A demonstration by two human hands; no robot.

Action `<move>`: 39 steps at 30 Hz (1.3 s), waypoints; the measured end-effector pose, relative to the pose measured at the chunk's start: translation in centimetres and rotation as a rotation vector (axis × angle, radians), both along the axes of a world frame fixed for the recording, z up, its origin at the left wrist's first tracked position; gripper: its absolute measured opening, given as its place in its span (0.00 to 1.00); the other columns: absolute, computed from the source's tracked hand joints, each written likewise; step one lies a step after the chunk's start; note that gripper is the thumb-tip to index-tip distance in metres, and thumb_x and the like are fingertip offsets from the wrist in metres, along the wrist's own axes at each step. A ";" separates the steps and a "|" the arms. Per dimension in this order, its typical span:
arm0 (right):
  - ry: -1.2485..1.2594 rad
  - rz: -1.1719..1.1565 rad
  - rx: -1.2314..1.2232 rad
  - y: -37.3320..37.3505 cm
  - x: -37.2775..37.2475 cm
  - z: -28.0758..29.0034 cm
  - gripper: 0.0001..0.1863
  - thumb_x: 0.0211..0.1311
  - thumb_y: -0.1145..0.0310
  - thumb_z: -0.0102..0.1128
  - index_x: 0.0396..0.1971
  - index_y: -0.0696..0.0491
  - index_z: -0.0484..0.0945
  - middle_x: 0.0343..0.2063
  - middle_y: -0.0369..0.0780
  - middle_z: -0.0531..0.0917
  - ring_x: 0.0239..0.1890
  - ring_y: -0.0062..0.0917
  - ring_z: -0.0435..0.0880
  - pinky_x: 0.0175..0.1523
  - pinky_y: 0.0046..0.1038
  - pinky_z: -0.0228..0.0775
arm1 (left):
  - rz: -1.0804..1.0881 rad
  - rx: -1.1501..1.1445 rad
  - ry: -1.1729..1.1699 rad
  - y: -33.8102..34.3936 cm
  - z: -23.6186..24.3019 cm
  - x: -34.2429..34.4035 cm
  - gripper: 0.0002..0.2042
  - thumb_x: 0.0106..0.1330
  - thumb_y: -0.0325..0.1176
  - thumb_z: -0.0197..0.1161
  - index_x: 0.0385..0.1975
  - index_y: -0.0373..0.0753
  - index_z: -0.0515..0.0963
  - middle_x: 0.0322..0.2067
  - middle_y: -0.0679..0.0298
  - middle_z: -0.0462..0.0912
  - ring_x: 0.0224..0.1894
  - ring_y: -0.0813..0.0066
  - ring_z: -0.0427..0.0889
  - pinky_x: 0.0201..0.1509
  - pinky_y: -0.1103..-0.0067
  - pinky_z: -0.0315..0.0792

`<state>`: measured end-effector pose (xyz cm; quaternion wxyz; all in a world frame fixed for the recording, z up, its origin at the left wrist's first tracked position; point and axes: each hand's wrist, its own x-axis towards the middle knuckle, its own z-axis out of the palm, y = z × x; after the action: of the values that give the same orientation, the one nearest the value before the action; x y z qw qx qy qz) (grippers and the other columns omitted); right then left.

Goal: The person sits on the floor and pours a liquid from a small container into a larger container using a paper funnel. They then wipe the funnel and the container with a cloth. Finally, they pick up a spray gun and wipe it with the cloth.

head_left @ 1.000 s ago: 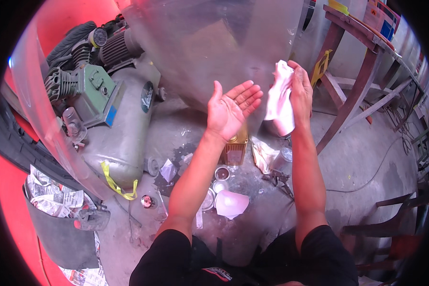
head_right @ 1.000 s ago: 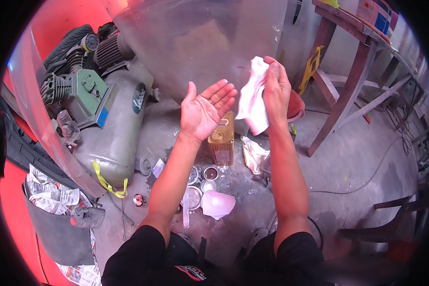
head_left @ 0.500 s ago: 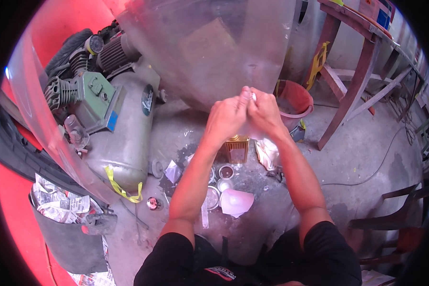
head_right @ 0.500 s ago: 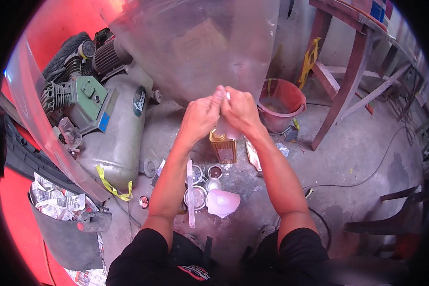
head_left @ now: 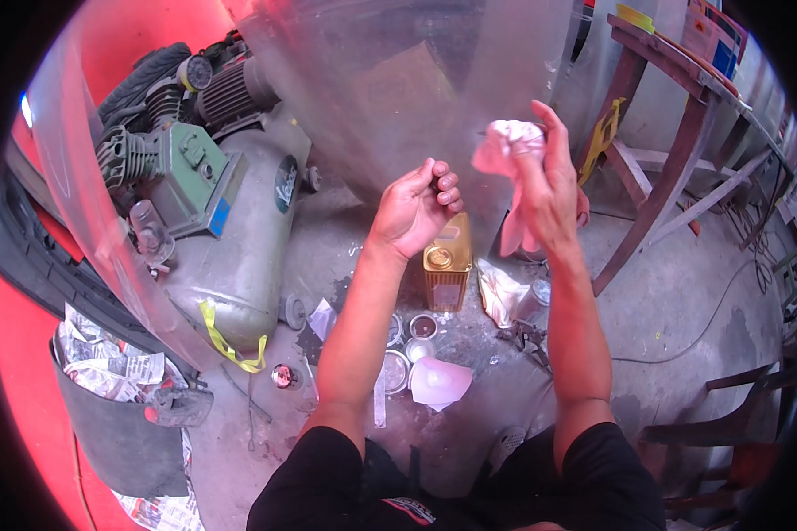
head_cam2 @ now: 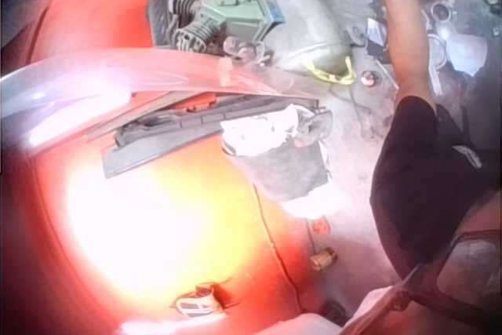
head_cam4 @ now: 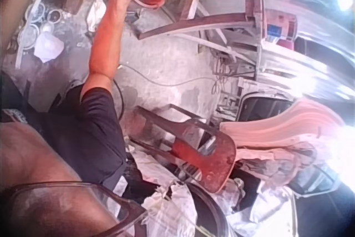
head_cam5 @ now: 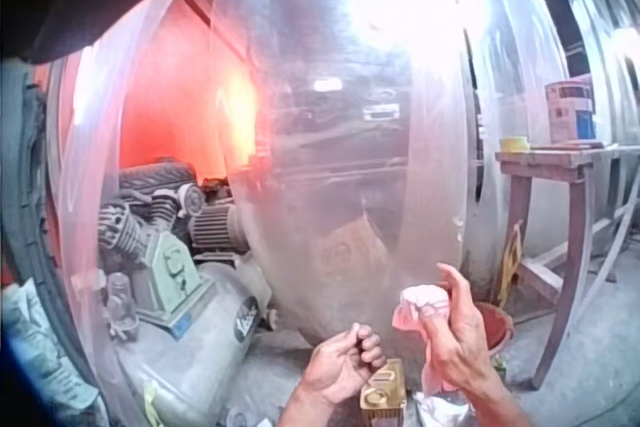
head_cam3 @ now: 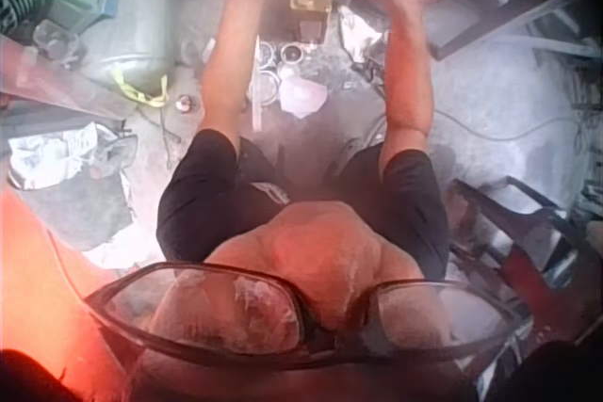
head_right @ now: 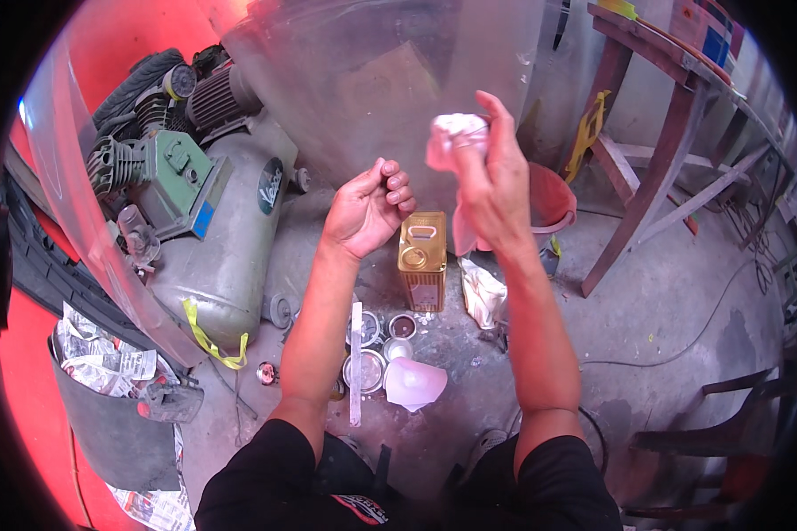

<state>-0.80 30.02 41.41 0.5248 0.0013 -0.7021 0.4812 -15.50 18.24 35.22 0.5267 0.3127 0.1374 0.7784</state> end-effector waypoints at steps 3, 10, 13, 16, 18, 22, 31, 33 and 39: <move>-0.064 0.323 -0.041 -3.0 -0.6 -0.7 0.24 0.65 0.74 0.53 0.61 0.61 0.65 0.52 0.45 0.76 0.47 0.27 0.81 0.54 0.29 0.72 | -0.026 0.074 0.007 0.4 -0.7 -0.2 0.10 0.76 0.35 0.44 0.41 0.39 0.71 0.37 0.64 0.73 0.38 0.74 0.74 0.51 0.73 0.70; 0.008 -0.279 0.296 -1.0 -4.2 -5.3 0.10 0.65 0.71 0.58 0.43 0.57 0.73 0.34 0.46 0.83 0.34 0.39 0.86 0.37 0.34 0.76 | 0.279 -0.264 0.237 0.8 0.1 4.3 0.19 0.76 0.32 0.42 0.63 0.30 0.63 0.62 0.57 0.67 0.66 0.69 0.65 0.71 0.75 0.56; -0.061 -0.289 0.185 0.8 -4.0 -6.0 0.11 0.66 0.69 0.58 0.44 0.57 0.73 0.30 0.44 0.84 0.31 0.38 0.86 0.34 0.33 0.76 | 0.607 -0.298 0.821 1.8 -0.5 6.1 0.20 0.76 0.33 0.42 0.61 0.24 0.63 0.64 0.55 0.66 0.65 0.68 0.67 0.70 0.76 0.56; -0.032 -0.271 0.126 2.2 -3.2 -5.2 0.10 0.68 0.65 0.57 0.39 0.57 0.76 0.25 0.42 0.85 0.27 0.31 0.86 0.32 0.29 0.76 | 0.640 -0.428 1.130 1.5 0.9 6.6 0.20 0.75 0.40 0.48 0.59 0.33 0.70 0.60 0.54 0.73 0.64 0.57 0.67 0.69 0.78 0.55; -0.028 -0.170 -0.059 2.0 -2.5 -3.8 0.13 0.70 0.61 0.56 0.34 0.57 0.78 0.22 0.38 0.85 0.25 0.22 0.85 0.32 0.25 0.75 | 0.683 -0.438 1.423 0.5 2.0 6.8 0.21 0.71 0.43 0.56 0.61 0.43 0.73 0.58 0.50 0.76 0.70 0.53 0.59 0.72 0.66 0.51; 0.002 -0.333 -0.007 3.6 -2.2 -3.7 0.17 0.70 0.56 0.55 0.35 0.56 0.79 0.23 0.37 0.85 0.27 0.21 0.85 0.32 0.25 0.75 | 1.517 -0.204 1.956 0.7 2.7 4.9 0.25 0.66 0.46 0.61 0.62 0.47 0.72 0.67 0.48 0.62 0.73 0.48 0.50 0.71 0.48 0.39; -0.103 -0.538 -0.058 3.8 -5.5 -9.4 0.24 0.67 0.58 0.57 0.55 0.58 0.69 0.50 0.52 0.78 0.47 0.41 0.81 0.50 0.37 0.72 | 1.830 -0.563 1.906 -0.5 -0.1 1.9 0.34 0.67 0.48 0.59 0.71 0.48 0.56 0.72 0.43 0.43 0.73 0.40 0.39 0.72 0.49 0.36; -0.316 -0.618 0.354 3.8 -7.1 -14.3 0.26 0.66 0.56 0.55 0.58 0.56 0.68 0.57 0.54 0.71 0.54 0.47 0.75 0.56 0.42 0.69 | 1.860 -0.460 1.748 -0.1 -0.1 1.6 0.31 0.66 0.42 0.62 0.68 0.44 0.61 0.69 0.43 0.50 0.69 0.44 0.52 0.69 0.54 0.49; -1.373 0.113 0.670 4.8 -7.2 -20.6 0.29 0.57 0.53 0.59 0.58 0.49 0.73 0.57 0.49 0.73 0.58 0.45 0.75 0.60 0.40 0.69 | 1.322 -0.343 0.992 -0.4 1.0 1.7 0.13 0.66 0.33 0.65 0.46 0.32 0.79 0.28 0.63 0.83 0.21 0.80 0.80 0.23 0.82 0.73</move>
<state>-7.97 34.86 20.84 -0.0831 -0.1031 -0.9780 0.1615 -13.76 17.86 36.27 -0.1185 0.3892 0.6238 0.6674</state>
